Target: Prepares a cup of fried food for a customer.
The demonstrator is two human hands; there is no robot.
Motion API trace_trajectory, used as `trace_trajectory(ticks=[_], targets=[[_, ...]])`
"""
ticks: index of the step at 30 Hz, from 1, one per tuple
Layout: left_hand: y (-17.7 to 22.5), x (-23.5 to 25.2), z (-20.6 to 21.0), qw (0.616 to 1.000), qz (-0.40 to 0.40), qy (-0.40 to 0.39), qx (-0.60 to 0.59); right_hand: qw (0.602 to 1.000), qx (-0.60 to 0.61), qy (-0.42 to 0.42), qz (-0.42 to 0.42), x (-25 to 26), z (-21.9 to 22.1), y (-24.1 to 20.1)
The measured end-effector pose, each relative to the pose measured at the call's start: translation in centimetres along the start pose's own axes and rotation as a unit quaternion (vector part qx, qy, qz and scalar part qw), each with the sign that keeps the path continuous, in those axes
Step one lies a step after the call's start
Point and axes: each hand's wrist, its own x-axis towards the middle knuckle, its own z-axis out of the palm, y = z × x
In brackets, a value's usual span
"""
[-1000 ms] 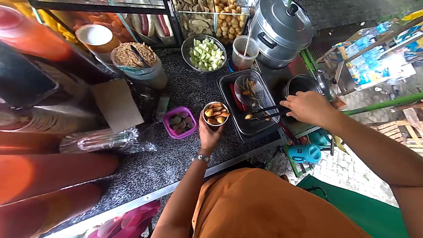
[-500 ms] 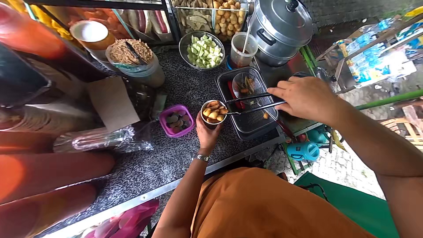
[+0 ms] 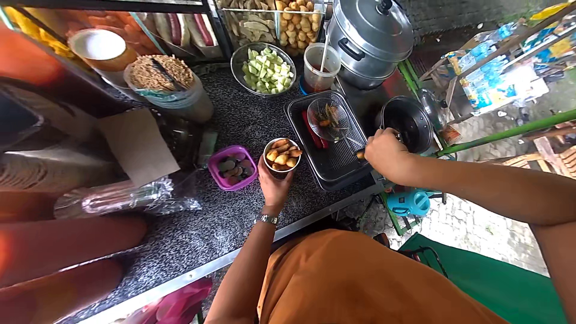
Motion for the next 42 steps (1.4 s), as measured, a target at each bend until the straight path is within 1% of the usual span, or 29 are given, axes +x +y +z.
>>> trace_trajectory(ticks=[2, 3, 5, 7, 9, 12, 16, 18, 19, 22, 25, 27, 29, 30, 32, 35, 38, 40, 42], targets=[[-0.1, -0.2, -0.2, 1.0, -0.011, -0.006, 0.0, 0.998, 0.053, 0.03, -0.015, -1.2, -0.9, 1.4], [0.0, -0.3, -0.4, 1.0, -0.013, -0.007, 0.001, 0.995, 0.077, 0.058, -0.027, -2.0, -1.4, 2.3], [0.0, -0.5, -0.4, 1.0, -0.01, -0.011, 0.003, 0.983, 0.112, 0.134, -0.05, -3.2, -2.4, 4.1], [-0.2, -0.5, -0.4, 1.0, -0.012, -0.017, 0.006, 0.962, 0.138, 0.226, -0.068, -3.4, -3.3, 5.2], [-0.1, -0.5, -0.3, 1.0, -0.016, -0.015, 0.011, 0.945, 0.155, 0.275, -0.08, -2.8, -4.5, 5.4], [0.0, -0.6, -0.3, 1.0, -0.015, -0.015, 0.013, 0.937, 0.175, 0.281, -0.109, -0.6, -6.0, 4.7], [0.1, -0.6, -0.2, 1.0, -0.023, -0.019, 0.007, 0.948, 0.192, 0.219, -0.126, 1.6, -7.2, 3.4], [0.3, -0.6, -0.3, 0.999, -0.035, -0.025, 0.006, 0.948, 0.204, 0.209, -0.127, 1.5, -7.0, 3.8], [0.3, -0.6, -0.3, 0.999, -0.038, -0.026, 0.008, 0.943, 0.218, 0.219, -0.125, 1.2, -6.5, 4.6], [0.0, -0.6, -0.7, 0.999, -0.029, -0.029, 0.002, 0.917, 0.282, 0.27, -0.084, -0.3, -3.7, 8.3], [-0.1, -0.5, -0.6, 1.0, -0.011, -0.026, 0.005, 0.894, 0.338, 0.294, 0.019, -1.1, 1.9, 13.8], [-0.3, -0.5, -0.6, 1.0, -0.003, -0.019, 0.018, 0.887, 0.365, 0.258, 0.112, -0.9, 6.3, 16.9], [-0.1, -0.5, -0.7, 0.999, -0.005, -0.014, 0.03, 0.881, 0.379, 0.207, 0.195, 0.2, 10.9, 18.9], [-0.1, -0.6, -0.8, 0.999, -0.009, -0.016, 0.033, 0.877, 0.383, 0.181, 0.226, 1.1, 13.2, 19.4], [0.0, -0.6, -0.9, 0.999, -0.015, -0.016, 0.037, 0.878, 0.379, 0.132, 0.261, 3.3, 17.6, 19.4], [0.2, -0.6, -0.9, 0.999, -0.021, -0.016, 0.043, 0.878, 0.378, 0.105, 0.274, 6.5, 22.3, 18.3], [0.5, -0.7, -1.0, 0.998, -0.023, -0.016, 0.052, 0.869, 0.394, 0.085, 0.285, 9.3, 24.5, 17.0], [0.7, -0.7, -1.1, 0.998, -0.027, -0.017, 0.06, 0.856, 0.408, 0.055, 0.312, 10.8, 24.5, 16.4], [0.7, -0.7, -1.0, 0.998, -0.027, -0.014, 0.063, 0.853, 0.401, 0.023, 0.332, 12.0, 24.3, 16.0]])
